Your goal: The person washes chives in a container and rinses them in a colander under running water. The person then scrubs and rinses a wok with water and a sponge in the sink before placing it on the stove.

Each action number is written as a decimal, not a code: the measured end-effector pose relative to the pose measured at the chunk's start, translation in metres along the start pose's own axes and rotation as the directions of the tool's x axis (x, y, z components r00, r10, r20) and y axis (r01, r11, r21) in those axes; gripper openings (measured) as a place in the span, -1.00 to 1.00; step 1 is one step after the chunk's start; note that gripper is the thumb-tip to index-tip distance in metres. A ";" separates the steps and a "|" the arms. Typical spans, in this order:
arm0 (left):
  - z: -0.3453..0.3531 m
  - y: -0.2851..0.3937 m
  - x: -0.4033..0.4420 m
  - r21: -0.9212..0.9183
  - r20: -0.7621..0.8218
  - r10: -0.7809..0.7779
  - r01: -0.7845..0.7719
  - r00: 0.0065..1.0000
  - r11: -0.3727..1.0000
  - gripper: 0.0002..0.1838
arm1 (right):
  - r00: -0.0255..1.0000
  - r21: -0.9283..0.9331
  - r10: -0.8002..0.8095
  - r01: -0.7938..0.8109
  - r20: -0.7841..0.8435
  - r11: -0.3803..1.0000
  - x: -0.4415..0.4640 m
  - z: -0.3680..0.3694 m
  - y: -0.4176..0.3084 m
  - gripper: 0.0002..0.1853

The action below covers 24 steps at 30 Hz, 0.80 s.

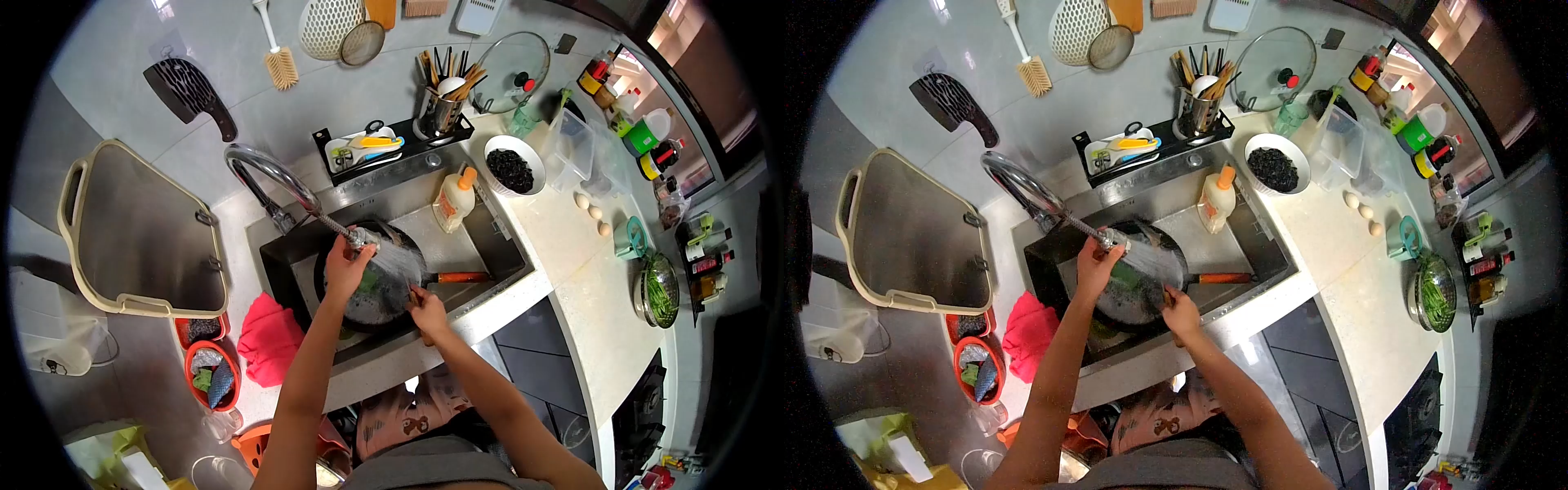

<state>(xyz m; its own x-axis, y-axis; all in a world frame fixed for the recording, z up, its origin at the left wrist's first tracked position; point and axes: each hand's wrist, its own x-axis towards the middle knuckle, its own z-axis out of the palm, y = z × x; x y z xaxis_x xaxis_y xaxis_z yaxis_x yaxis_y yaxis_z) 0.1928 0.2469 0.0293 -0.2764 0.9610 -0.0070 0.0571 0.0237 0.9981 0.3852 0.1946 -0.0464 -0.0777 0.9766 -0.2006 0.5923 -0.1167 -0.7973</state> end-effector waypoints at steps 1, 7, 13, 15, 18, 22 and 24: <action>0.000 0.003 -0.002 -0.054 0.015 0.001 0.000 1.000 0.999 -0.47 | 0.997 0.129 0.070 -0.073 0.027 0.989 0.010 0.010 0.005 -0.59; -0.008 0.023 -0.010 -0.035 0.114 -0.079 0.083 0.990 0.996 -0.52 | 0.895 0.691 0.387 -0.425 0.224 0.585 0.032 0.022 -0.024 -0.61; -0.012 0.001 0.005 0.333 -0.072 0.219 -0.183 0.973 0.925 -0.48 | 0.997 -0.394 -0.041 0.011 -0.068 0.919 0.000 0.000 -0.028 -0.47; -0.014 -0.002 0.010 0.326 -0.038 0.191 -0.168 0.981 0.930 -0.45 | 0.995 -0.441 -0.073 0.038 -0.062 0.897 -0.006 -0.003 -0.024 -0.48; -0.012 -0.010 0.013 0.303 -0.026 0.213 -0.196 0.977 0.933 -0.45 | 0.996 -0.462 -0.087 0.068 -0.020 0.884 -0.013 -0.005 -0.018 -0.49; -0.011 -0.008 0.017 0.354 -0.044 0.233 -0.203 0.972 0.913 -0.45 | 0.992 -0.480 -0.130 0.113 -0.001 0.870 -0.018 -0.004 -0.016 -0.50; -0.013 -0.009 0.018 0.436 -0.069 0.269 -0.213 0.961 0.874 -0.45 | 0.988 -0.490 -0.151 0.144 0.025 0.860 -0.022 -0.006 -0.015 -0.49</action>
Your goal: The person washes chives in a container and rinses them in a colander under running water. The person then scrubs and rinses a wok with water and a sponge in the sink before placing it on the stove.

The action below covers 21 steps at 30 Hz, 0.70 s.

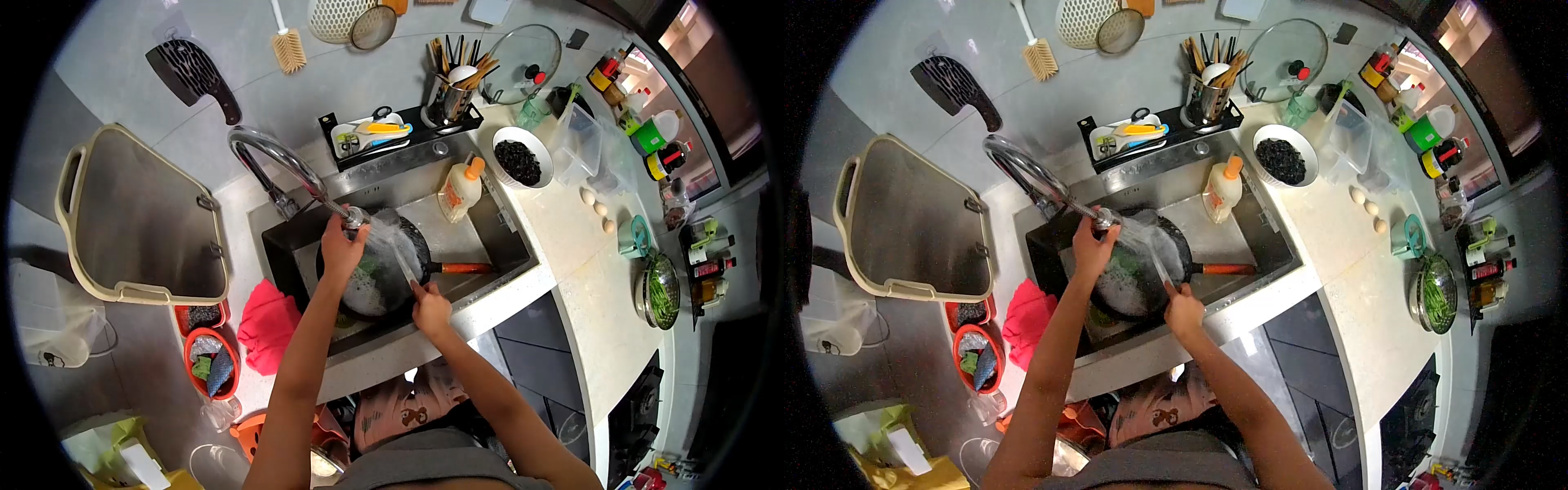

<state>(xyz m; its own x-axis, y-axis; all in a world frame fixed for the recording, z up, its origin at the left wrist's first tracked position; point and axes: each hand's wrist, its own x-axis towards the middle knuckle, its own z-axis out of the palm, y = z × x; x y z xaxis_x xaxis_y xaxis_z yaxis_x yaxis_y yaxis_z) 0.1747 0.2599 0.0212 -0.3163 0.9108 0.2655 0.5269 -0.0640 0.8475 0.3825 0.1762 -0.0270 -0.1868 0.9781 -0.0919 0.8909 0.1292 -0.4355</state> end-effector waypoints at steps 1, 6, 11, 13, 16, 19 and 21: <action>-0.001 -0.003 0.003 0.031 -0.038 0.029 -0.028 0.999 0.999 -0.44 | 1.000 -0.009 -0.025 0.025 0.012 1.000 -0.002 -0.004 -0.001 -0.48; -0.004 -0.003 0.004 0.002 -0.001 0.020 -0.020 1.000 1.000 -0.45 | 0.996 0.002 -0.085 0.085 0.016 0.996 -0.013 -0.010 0.002 -0.47; -0.001 -0.004 0.004 -0.025 0.037 -0.040 0.041 0.999 0.999 -0.45 | 0.848 0.734 0.201 -0.526 0.489 0.430 -0.006 0.005 0.005 -0.56; -0.001 0.010 -0.002 -0.165 0.102 -0.145 0.160 0.984 0.973 -0.46 | 0.826 0.843 0.233 -0.536 0.512 0.045 0.012 0.001 -0.007 -0.59; -0.002 0.022 -0.012 -0.368 0.229 -0.226 0.299 0.947 0.880 -0.49 | 0.787 0.802 0.239 -0.465 0.568 -0.375 0.049 0.003 -0.019 -0.64; -0.003 0.022 -0.016 -0.473 0.295 -0.198 0.323 0.935 0.820 -0.52 | 0.782 0.742 0.209 -0.417 0.587 -0.525 0.078 0.022 -0.017 -0.78; -0.007 0.022 -0.017 -0.501 0.318 -0.188 0.333 0.929 0.799 -0.52 | 0.787 0.725 0.192 -0.404 0.587 -0.558 0.086 0.029 -0.015 -0.84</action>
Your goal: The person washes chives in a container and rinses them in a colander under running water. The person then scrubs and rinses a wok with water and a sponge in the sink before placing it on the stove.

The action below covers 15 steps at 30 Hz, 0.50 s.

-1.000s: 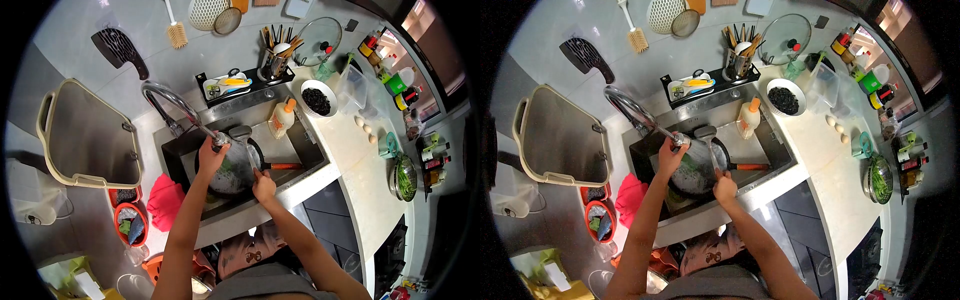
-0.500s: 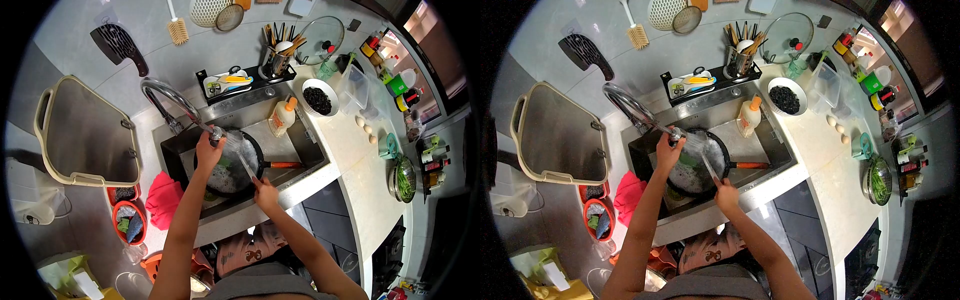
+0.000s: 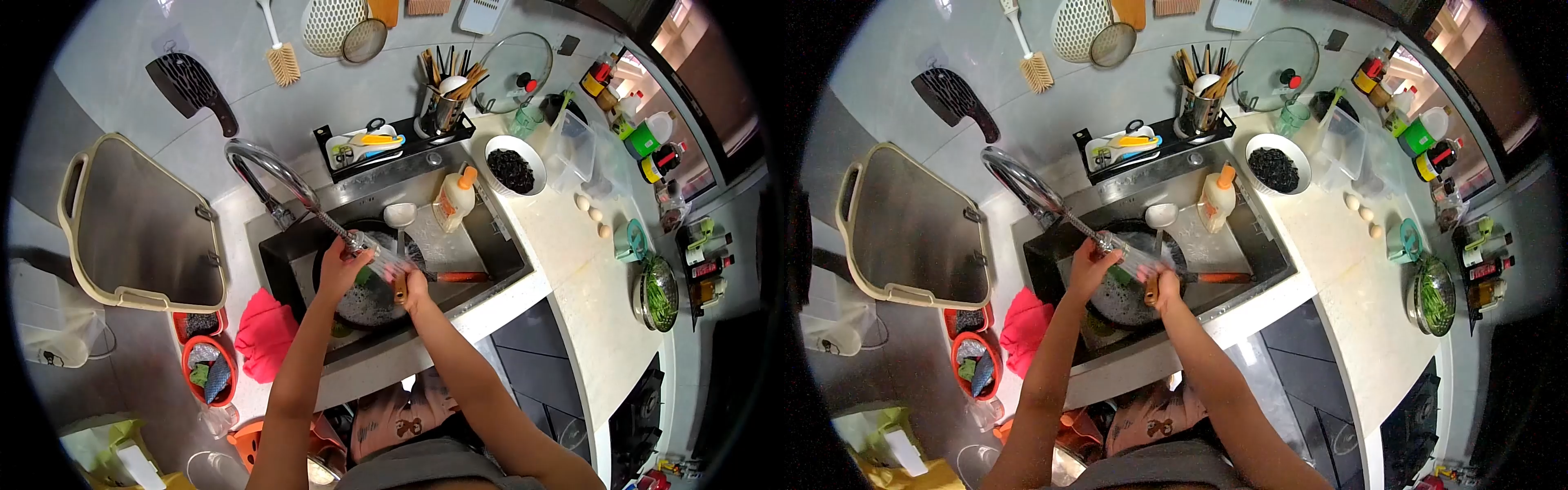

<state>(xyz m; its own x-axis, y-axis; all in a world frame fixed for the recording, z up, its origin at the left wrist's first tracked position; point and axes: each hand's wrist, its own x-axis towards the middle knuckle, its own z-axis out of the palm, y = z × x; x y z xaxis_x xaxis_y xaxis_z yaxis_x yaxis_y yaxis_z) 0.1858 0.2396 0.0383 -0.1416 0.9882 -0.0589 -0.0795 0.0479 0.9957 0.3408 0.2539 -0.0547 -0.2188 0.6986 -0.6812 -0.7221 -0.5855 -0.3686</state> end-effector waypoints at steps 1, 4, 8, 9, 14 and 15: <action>-0.002 0.002 -0.001 -0.012 0.025 -0.007 0.007 1.000 1.000 -0.53 | 1.000 0.014 0.001 -0.001 0.005 1.000 0.001 0.001 0.000 -0.84; -0.001 0.013 -0.001 0.105 0.015 -0.016 0.014 1.000 0.994 -0.51 | 0.997 0.026 0.061 -0.062 0.037 0.998 -0.003 -0.007 0.001 -0.88; -0.002 -0.009 0.020 0.413 -0.148 0.240 -0.161 0.959 0.897 -0.48 | 0.965 0.141 0.171 -0.201 0.201 0.970 -0.038 -0.026 -0.004 -0.84; -0.003 -0.013 0.026 0.473 -0.175 0.309 -0.196 0.935 0.859 -0.47 | 0.953 0.140 0.204 -0.238 0.222 0.961 -0.048 -0.029 -0.007 -0.82; -0.003 -0.016 0.030 0.516 -0.165 0.353 -0.225 0.921 0.827 -0.47 | 0.937 0.189 0.269 -0.312 0.223 0.931 -0.073 -0.041 -0.015 -0.79; -0.003 -0.016 0.030 0.512 -0.150 0.348 -0.228 0.926 0.828 -0.46 | 0.932 0.190 0.278 -0.323 0.232 0.927 -0.075 -0.044 -0.015 -0.80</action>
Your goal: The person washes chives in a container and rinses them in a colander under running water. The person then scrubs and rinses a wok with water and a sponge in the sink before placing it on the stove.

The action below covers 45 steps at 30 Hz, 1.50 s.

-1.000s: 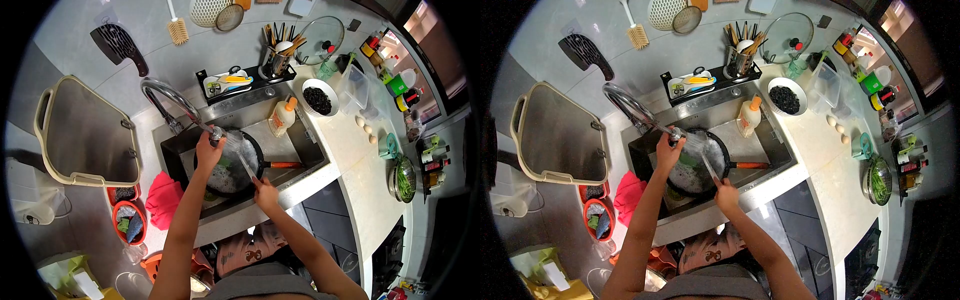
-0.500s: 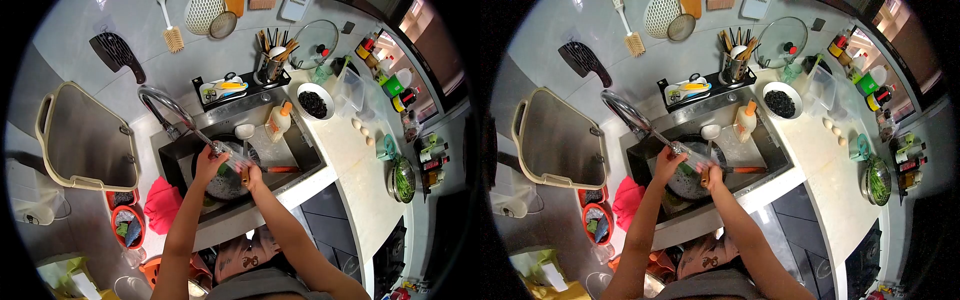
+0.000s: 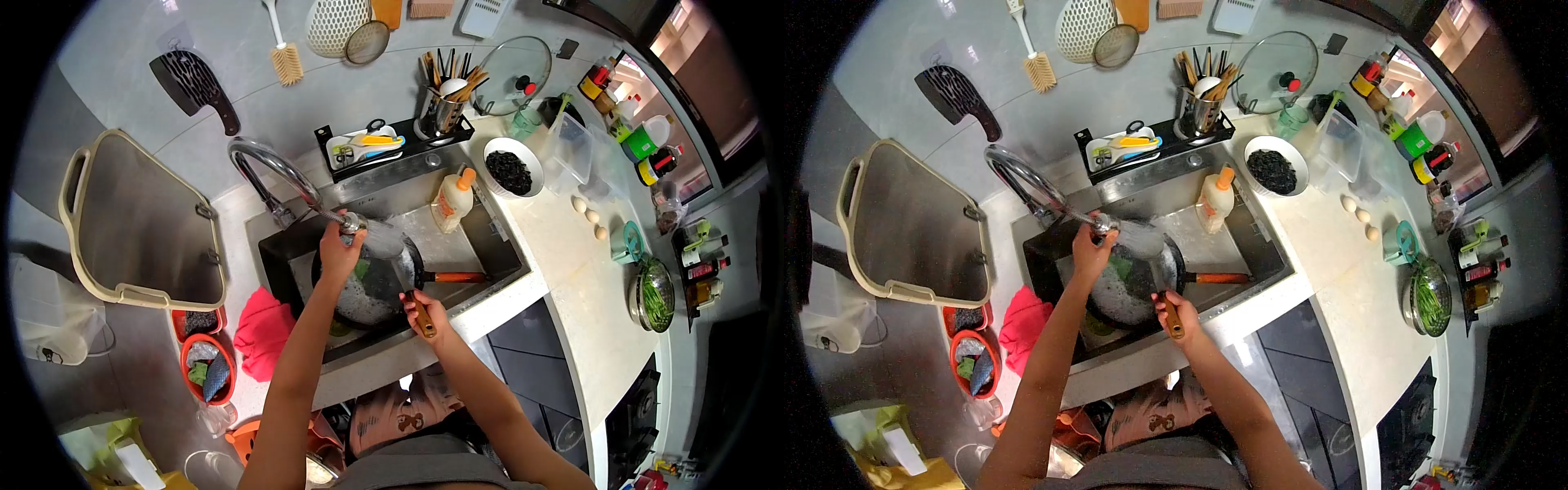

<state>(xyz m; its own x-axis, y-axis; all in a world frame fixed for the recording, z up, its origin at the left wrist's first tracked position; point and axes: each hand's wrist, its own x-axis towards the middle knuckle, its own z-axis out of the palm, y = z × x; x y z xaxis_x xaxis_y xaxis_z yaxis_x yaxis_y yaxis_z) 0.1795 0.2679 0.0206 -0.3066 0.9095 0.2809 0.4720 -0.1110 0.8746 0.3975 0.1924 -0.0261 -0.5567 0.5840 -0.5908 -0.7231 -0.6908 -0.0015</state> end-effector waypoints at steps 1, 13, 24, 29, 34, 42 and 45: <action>-0.002 -0.001 0.001 -0.004 0.016 0.004 -0.004 1.000 1.000 -0.46 | 1.000 0.002 0.010 -0.010 0.010 1.000 -0.001 -0.001 -0.001 -0.81; -0.006 -0.007 0.000 0.064 -0.007 -0.039 0.039 0.999 0.997 -0.47 | 0.781 -0.628 -0.499 -0.180 0.377 -0.757 -0.037 0.012 0.020 -0.50; -0.004 -0.003 -0.004 0.040 -0.018 -0.080 0.081 0.997 0.996 -0.44 | 0.957 -0.773 -0.265 0.079 -0.118 0.629 -0.024 -0.003 0.006 -0.55; -0.003 -0.003 -0.003 0.098 -0.025 -0.080 0.082 0.997 0.992 -0.42 | 0.997 -0.269 -0.014 -0.005 -0.070 0.963 -0.026 -0.005 -0.011 -0.52; -0.004 0.000 -0.004 0.005 -0.030 -0.091 0.092 0.995 0.996 -0.43 | 0.960 -0.832 -0.254 0.047 -0.114 0.553 -0.036 0.001 0.001 -0.60; -0.004 0.006 -0.004 -0.001 -0.046 -0.123 0.123 0.991 0.992 -0.41 | 0.792 -0.563 -0.364 -0.030 0.491 -0.826 -0.056 0.002 0.002 -0.52; 0.005 -0.009 -0.006 -0.094 -0.083 -0.171 0.164 0.982 0.982 -0.28 | 0.780 -0.455 -0.322 -0.055 0.537 -0.889 -0.064 -0.001 -0.010 -0.54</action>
<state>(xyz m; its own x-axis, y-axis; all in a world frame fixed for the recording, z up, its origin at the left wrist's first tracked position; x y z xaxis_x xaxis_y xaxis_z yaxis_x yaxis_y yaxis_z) 0.1814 0.2653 0.0090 -0.4508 0.8784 0.1588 0.3358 0.0020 0.9419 0.4404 0.1615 0.0105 -0.4204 0.9069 -0.0272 0.8591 0.3883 -0.3334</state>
